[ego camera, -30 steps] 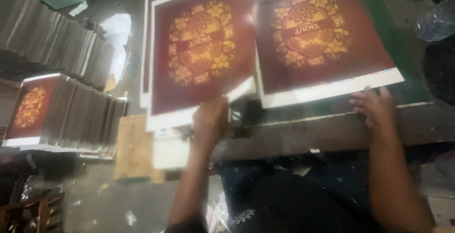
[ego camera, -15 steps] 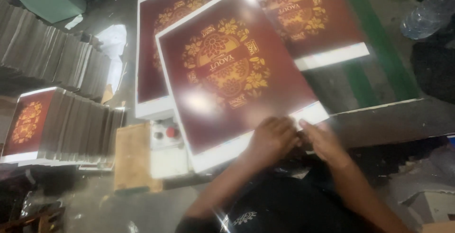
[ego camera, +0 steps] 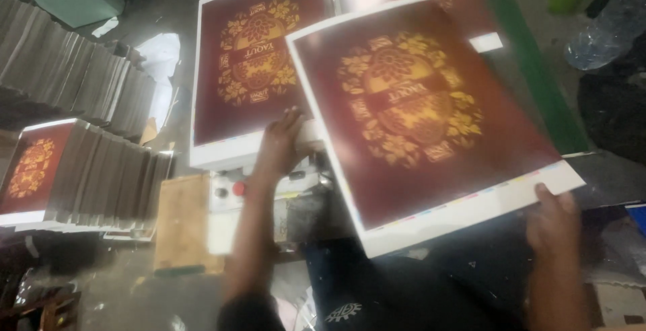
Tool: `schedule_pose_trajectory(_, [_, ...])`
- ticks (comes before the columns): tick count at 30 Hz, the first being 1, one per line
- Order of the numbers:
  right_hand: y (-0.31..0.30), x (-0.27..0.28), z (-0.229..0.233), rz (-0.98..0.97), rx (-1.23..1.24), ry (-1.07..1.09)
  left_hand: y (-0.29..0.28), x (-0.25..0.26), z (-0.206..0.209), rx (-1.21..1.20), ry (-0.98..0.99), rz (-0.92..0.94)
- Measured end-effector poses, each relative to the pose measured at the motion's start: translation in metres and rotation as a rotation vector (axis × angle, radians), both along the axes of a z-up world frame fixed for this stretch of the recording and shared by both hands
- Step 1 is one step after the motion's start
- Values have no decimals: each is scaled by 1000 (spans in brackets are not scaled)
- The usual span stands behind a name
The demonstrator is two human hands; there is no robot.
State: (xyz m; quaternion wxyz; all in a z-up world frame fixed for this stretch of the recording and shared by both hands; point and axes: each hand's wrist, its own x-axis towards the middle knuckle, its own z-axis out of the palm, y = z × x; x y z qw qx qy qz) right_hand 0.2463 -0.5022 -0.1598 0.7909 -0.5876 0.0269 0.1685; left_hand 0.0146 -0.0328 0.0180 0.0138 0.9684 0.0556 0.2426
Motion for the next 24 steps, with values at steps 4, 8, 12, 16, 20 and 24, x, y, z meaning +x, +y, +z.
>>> schedule_pose_trajectory(4, [-36, 3, -18, -30, -22, -24, 39, -9, -29, -26, 86, 45])
schedule_pose_trajectory(8, [-65, 8, -56, -58, 101, -83, 43, -9, -17, -46, 212, 107])
schedule_pose_trajectory(12, [-78, 8, -67, -100, 25, -56, 47, -14, -2, -107, 312, 124])
schedule_pose_trajectory(16, [-85, 8, -72, -54, 69, -105, 48, -27, 9, -222, -107, 20])
schedule_pose_trajectory(20, [-77, -1, -41, -78, 78, -139, 17, -37, 31, -73, -342, 159])
schedule_pose_trajectory(24, [-64, -3, -25, -113, -262, -120, -15, -43, 24, -8, -213, 144])
